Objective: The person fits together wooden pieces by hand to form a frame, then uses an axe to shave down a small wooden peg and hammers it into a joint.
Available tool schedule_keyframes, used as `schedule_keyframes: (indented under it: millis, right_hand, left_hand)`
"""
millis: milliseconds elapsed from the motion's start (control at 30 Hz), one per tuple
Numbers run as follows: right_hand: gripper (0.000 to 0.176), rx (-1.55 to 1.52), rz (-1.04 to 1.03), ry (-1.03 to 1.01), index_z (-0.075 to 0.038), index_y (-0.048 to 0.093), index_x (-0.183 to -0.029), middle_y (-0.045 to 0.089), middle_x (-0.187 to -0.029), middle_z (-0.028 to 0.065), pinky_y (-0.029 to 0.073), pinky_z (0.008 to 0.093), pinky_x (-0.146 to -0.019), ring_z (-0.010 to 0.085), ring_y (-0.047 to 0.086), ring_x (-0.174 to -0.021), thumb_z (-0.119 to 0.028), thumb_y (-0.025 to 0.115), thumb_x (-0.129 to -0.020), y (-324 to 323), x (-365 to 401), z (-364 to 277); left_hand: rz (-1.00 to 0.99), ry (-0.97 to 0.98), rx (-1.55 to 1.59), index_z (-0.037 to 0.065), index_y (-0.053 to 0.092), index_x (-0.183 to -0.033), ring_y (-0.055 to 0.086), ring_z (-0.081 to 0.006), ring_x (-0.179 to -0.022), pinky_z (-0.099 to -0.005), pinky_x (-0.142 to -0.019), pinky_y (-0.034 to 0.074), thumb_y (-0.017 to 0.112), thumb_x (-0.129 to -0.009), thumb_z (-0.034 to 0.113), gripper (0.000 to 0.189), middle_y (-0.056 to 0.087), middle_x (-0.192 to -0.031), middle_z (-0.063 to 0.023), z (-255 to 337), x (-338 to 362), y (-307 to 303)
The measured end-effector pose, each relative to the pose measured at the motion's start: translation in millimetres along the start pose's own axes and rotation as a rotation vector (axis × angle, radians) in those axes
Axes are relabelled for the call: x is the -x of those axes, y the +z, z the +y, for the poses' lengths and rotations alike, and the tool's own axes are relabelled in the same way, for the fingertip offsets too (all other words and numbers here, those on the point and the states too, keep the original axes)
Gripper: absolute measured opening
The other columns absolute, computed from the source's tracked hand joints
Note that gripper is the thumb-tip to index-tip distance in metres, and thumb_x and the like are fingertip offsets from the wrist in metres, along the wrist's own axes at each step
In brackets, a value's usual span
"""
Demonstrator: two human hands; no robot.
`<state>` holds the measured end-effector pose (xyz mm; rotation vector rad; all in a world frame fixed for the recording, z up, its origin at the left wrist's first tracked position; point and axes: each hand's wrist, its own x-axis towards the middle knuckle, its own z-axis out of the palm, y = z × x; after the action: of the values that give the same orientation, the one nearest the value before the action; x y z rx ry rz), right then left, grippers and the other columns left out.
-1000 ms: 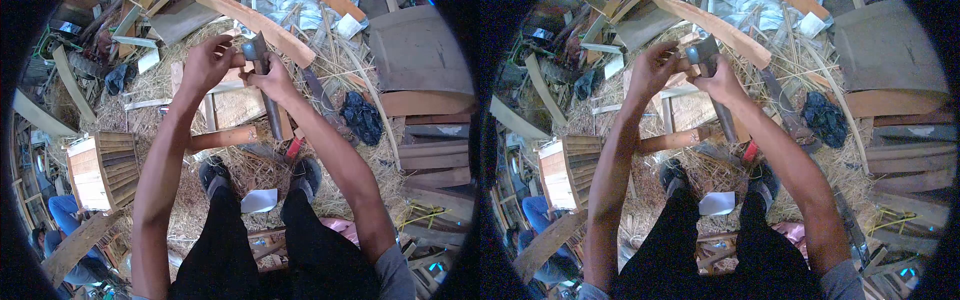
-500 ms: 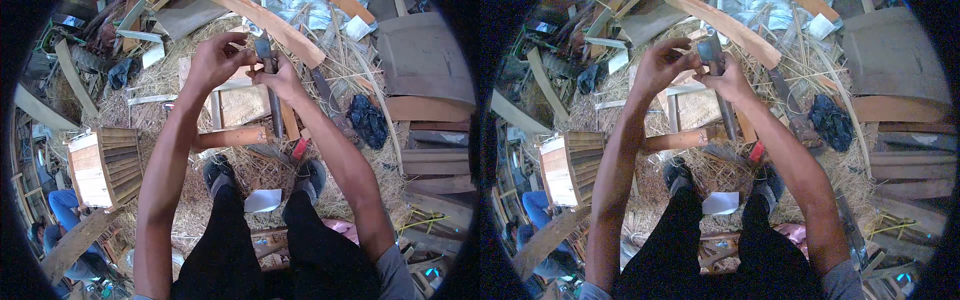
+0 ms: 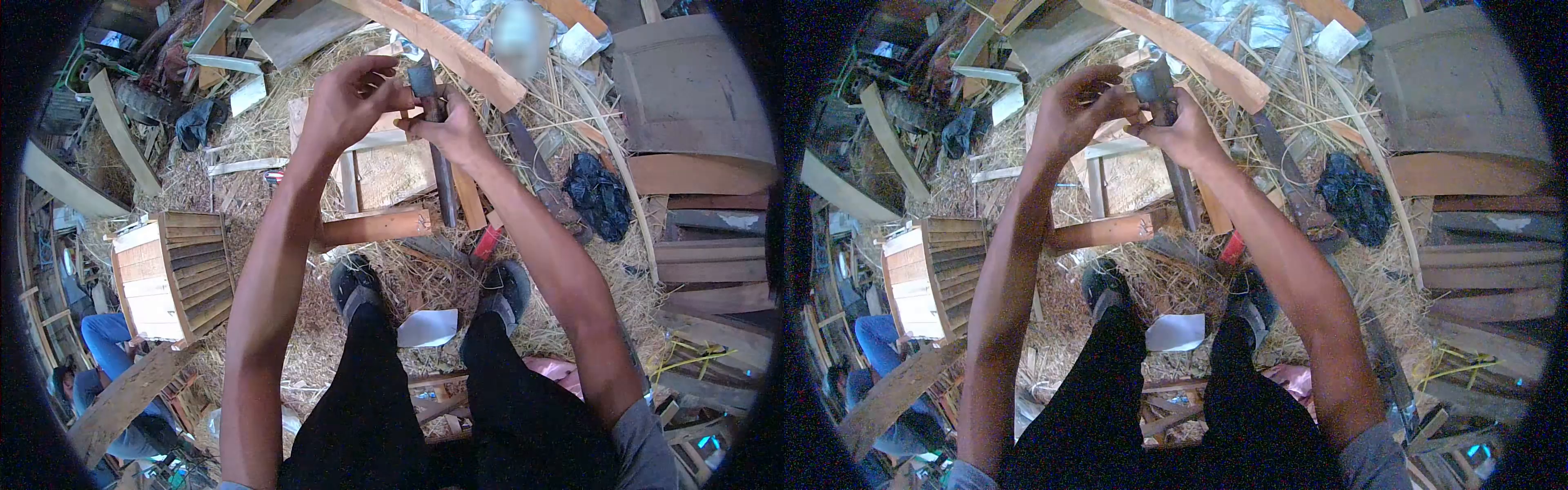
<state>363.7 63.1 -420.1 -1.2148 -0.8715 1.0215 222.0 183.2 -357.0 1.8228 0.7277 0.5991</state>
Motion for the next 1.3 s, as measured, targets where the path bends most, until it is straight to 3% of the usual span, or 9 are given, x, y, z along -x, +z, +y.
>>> schedule_keyframes:
  millis: [333, 533, 633, 733, 833, 933, 1067, 1167, 1300]
  right_hand:
    - [0.048, 0.117, 0.009, 0.010, 0.007, 0.042, -0.122, 0.062, -0.110, 0.0164, 0.061, 0.0332, -0.075, 0.0309, 0.073, -0.098, 0.011, 0.068, -0.082, -4, -3, 11]
    - [0.048, 0.031, 0.008, 0.023, 0.006, 0.041, -0.125, 0.063, -0.111, 0.0177, 0.060, 0.0342, -0.077, 0.0315, 0.073, -0.098, 0.011, 0.065, -0.084, -1, -2, 8]
    - [0.047, 0.053, 0.008, 0.020, 0.007, 0.041, -0.124, 0.064, -0.111, 0.0180, 0.060, 0.0345, -0.077, 0.0316, 0.073, -0.098, 0.011, 0.065, -0.083, -3, -3, 11]
    - [0.047, -0.004, -0.006, 0.001, 0.007, 0.042, -0.124, 0.064, -0.111, 0.0181, 0.060, 0.0345, -0.077, 0.0317, 0.073, -0.097, 0.011, 0.066, -0.083, -1, -2, 6]
    - [0.048, -0.005, -0.001, -0.001, 0.007, 0.043, -0.123, 0.064, -0.111, 0.0180, 0.061, 0.0343, -0.077, 0.0305, 0.073, -0.097, 0.010, 0.067, -0.082, -2, -2, 10]
    - [0.049, -0.007, 0.016, 0.026, 0.007, 0.043, -0.124, 0.066, -0.111, 0.0181, 0.060, 0.0341, -0.077, 0.0288, 0.073, -0.097, 0.010, 0.069, -0.081, -1, -1, 6]
    - [0.054, -0.070, 0.025, 0.082, 0.008, 0.050, -0.122, 0.065, -0.115, 0.0134, 0.059, 0.0325, -0.087, 0.0190, 0.067, -0.101, 0.005, 0.078, -0.075, 0, -1, 0]
    - [0.054, -0.058, 0.048, 0.089, 0.008, 0.050, -0.121, 0.065, -0.115, 0.0140, 0.060, 0.0327, -0.088, 0.0191, 0.068, -0.100, 0.005, 0.079, -0.075, 1, -3, 2]
    - [0.050, -0.014, 0.019, 0.056, 0.007, 0.043, -0.123, 0.066, -0.113, 0.0185, 0.061, 0.0350, -0.080, 0.0291, 0.073, -0.098, 0.012, 0.068, -0.080, 0, -2, 2]
  left_hand:
    - [0.130, -0.111, 0.240, -0.001, 0.073, -0.105, 0.066, -0.0080, -0.081, -0.0248, -0.071, 0.055, 0.072, -0.092, 0.008, 0.016, 0.073, -0.088, -0.0035, 19, 5, -1]
    - [0.221, 0.258, -0.060, 0.001, 0.074, -0.102, 0.054, -0.0036, -0.068, -0.0215, -0.060, 0.044, 0.074, -0.091, 0.010, 0.014, 0.064, -0.077, 0.0027, 9, 2, -4]
    - [0.105, 0.054, 0.111, 0.001, 0.074, -0.103, 0.056, -0.0047, -0.070, -0.0221, -0.064, 0.047, 0.074, -0.091, 0.010, 0.015, 0.065, -0.081, 0.0010, 7, 2, -4]
    - [0.046, -0.061, 0.184, 0.003, 0.074, -0.103, 0.064, -0.0094, -0.087, -0.0252, -0.079, 0.052, 0.074, -0.091, 0.013, 0.016, 0.071, -0.093, -0.0012, 11, 4, -4]
    - [0.032, -0.024, 0.198, -0.002, 0.071, -0.106, 0.070, -0.0135, -0.086, -0.0265, -0.073, 0.059, 0.072, -0.092, 0.009, 0.017, 0.068, -0.084, -0.0026, 15, 6, -3]
    - [-0.010, -0.046, 0.225, -0.004, 0.071, -0.103, 0.072, -0.0172, -0.092, -0.0287, -0.072, 0.062, 0.071, -0.092, 0.008, 0.016, 0.068, -0.089, -0.0054, 13, 6, -5]
    - [-0.079, 0.152, 0.186, -0.005, 0.073, -0.098, 0.070, -0.0152, -0.090, -0.0283, -0.076, 0.059, 0.073, -0.090, 0.005, 0.012, 0.066, -0.095, -0.0076, 7, 4, -10]
    - [-0.086, 0.137, 0.051, -0.005, 0.074, -0.094, 0.067, -0.0133, -0.089, -0.0282, -0.079, 0.057, 0.074, -0.087, 0.002, 0.009, 0.065, -0.097, -0.0072, 13, 5, -12]
    - [-0.100, 0.107, 0.023, -0.002, 0.076, -0.093, 0.065, -0.0116, -0.086, -0.0271, -0.077, 0.055, 0.075, -0.084, 0.001, 0.010, 0.065, -0.096, -0.0047, 15, 6, -12]
